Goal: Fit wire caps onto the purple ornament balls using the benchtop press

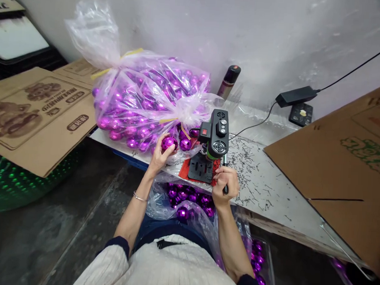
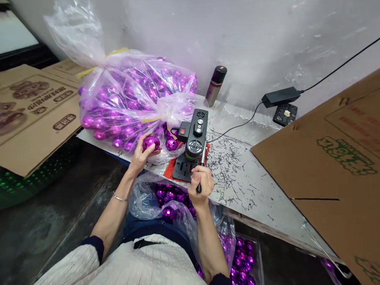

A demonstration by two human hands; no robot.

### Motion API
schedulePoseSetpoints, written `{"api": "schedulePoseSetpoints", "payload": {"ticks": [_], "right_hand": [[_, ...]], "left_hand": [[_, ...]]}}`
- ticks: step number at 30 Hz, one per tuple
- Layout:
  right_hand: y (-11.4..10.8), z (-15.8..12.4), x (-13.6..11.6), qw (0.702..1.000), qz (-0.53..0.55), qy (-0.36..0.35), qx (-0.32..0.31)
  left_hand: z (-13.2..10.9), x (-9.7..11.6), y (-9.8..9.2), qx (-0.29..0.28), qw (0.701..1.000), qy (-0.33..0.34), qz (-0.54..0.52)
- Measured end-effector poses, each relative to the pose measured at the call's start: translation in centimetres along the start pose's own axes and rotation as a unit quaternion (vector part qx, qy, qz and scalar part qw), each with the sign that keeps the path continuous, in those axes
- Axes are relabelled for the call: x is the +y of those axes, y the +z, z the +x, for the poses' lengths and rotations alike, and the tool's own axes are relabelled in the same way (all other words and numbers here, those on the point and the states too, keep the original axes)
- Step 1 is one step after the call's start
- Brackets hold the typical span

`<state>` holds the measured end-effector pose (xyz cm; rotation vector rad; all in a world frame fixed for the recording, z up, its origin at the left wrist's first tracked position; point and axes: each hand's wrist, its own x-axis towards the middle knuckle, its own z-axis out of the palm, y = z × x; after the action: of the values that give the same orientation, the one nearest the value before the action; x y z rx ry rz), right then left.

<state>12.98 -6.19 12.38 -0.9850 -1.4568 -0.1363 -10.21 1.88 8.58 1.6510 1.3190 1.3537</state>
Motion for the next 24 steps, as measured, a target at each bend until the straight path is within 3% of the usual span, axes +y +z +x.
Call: {"api": "schedulePoseSetpoints", "payload": {"ticks": [5, 8, 11, 16, 24], "right_hand": [[-0.3, 0.7, -0.1, 1.0, -0.006, -0.005, -0.013], [-0.6, 1.3, -0.3, 1.0, -0.002, 0.003, -0.02], [-0.7, 1.7, -0.6, 1.0, 0.003, 0.01, -0.025], [-0.8, 1.8, -0.8, 1.0, -0.004, 0.001, -0.027], [-0.7, 1.6, -0.6, 1.0, -0.003, -0.004, -0.03]], "left_hand": [[-2.8, 0.4, 4.0, -0.097, 0.994, -0.032, -0.05], [-3.6, 0.4, 6.3, -0.122, 0.992, -0.024, 0.017], [-3.7, 0.3, 7.8, -0.128, 0.985, 0.025, 0.112], [-3.2, 0.1, 9.2, -0.139, 0.973, 0.053, 0.175], [-3.1, -0.2, 9.3, -0.153, 0.978, 0.047, 0.134]]}}
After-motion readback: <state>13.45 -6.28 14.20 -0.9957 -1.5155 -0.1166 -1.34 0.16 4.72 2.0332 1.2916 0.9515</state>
